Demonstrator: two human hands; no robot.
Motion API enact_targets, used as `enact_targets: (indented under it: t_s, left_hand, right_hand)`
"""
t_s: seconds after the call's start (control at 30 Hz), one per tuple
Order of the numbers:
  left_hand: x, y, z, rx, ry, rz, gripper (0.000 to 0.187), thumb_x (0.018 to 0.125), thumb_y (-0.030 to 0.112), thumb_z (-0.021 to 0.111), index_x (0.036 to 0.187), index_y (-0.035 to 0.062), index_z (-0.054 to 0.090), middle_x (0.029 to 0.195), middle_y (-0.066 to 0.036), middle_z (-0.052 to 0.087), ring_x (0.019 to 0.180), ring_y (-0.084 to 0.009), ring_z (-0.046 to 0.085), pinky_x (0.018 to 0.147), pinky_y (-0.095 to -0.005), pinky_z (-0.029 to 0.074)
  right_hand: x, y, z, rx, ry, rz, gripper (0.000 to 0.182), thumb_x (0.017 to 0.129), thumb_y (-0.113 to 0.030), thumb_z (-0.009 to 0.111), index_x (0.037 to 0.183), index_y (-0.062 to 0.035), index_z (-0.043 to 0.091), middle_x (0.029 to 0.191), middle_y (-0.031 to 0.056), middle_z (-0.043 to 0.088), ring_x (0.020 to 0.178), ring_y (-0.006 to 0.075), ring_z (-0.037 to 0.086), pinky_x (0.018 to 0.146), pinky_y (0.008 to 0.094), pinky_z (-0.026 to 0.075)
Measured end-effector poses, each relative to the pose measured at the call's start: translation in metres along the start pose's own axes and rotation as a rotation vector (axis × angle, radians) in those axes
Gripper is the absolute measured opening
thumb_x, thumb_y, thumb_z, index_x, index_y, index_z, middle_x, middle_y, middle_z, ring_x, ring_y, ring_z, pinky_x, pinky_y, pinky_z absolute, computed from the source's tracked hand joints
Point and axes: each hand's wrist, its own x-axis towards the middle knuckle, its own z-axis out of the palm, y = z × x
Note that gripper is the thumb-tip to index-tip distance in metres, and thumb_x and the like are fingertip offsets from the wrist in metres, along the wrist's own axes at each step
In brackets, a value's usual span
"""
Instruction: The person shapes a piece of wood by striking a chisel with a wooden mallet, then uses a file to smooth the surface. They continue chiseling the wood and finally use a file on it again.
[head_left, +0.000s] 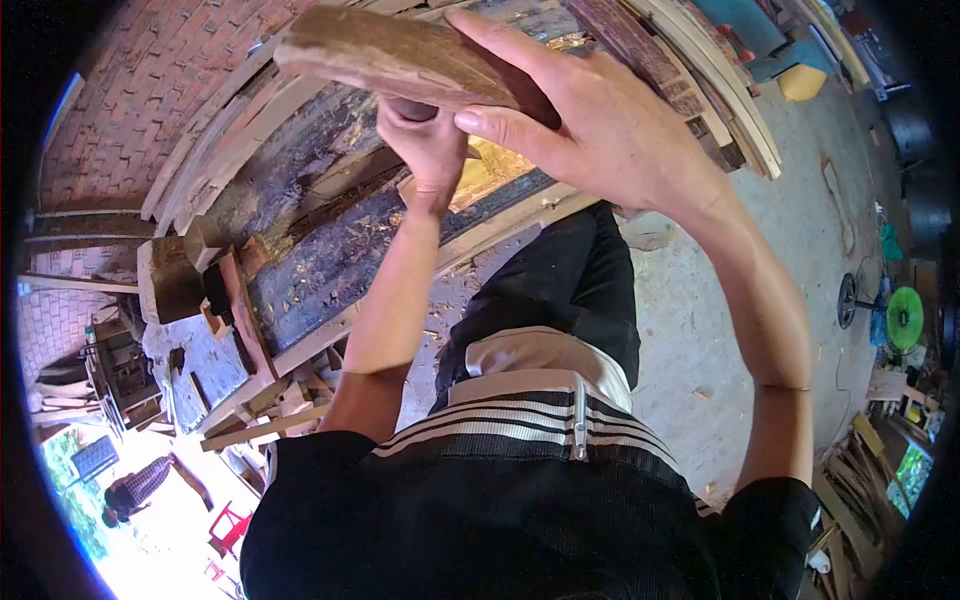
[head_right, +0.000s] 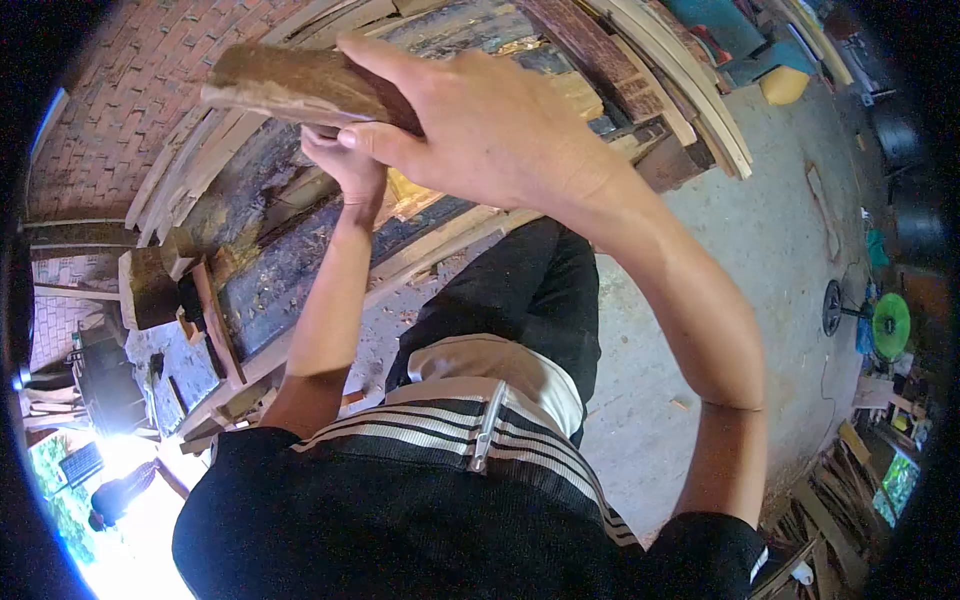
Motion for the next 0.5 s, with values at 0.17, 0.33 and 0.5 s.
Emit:
enact_targets:
  t_s: [0.17,0.33,0.5]
  left_hand:
    - [0.007,0.009,0.009,-0.036,0.156,-0.222,0.022,0.082,0.009,0.078,0.089,-0.0013,0.06,0.077,-0.004,0.065,0.071,-0.0111,0.061,0.067,-0.0288,0.05]
    - [0.006,0.026,0.007,-0.279,0.134,-0.242,0.02,0.087,0.003,0.073,0.077,0.0071,0.057,0.063,-0.001,0.058,0.044,-0.0079,0.05,0.04,-0.0227,0.039]
    - [0.003,0.001,0.006,-0.047,0.136,-0.09,0.02,0.089,0.004,0.073,0.085,0.0053,0.054,0.059,-0.002,0.056,0.044,-0.0103,0.051,0.039,-0.0271,0.04]
  right_hand:
    - [-0.036,0.018,0.022,0.693,0.092,0.236,0.078,0.093,-0.053,0.06,0.151,-0.0077,0.037,0.1,0.0203,0.069,0.062,0.0225,0.066,0.057,0.0359,0.053]
    - [-0.074,0.027,0.045,0.858,0.09,0.51,0.078,0.093,-0.05,0.061,0.152,-0.0069,0.036,0.088,0.0127,0.063,0.054,0.0141,0.054,0.047,0.0289,0.045]
    - [-0.086,0.042,0.063,0.984,0.06,0.646,0.078,0.094,-0.048,0.063,0.155,-0.0081,0.033,0.087,0.0092,0.059,0.055,0.0125,0.053,0.046,0.0283,0.044]
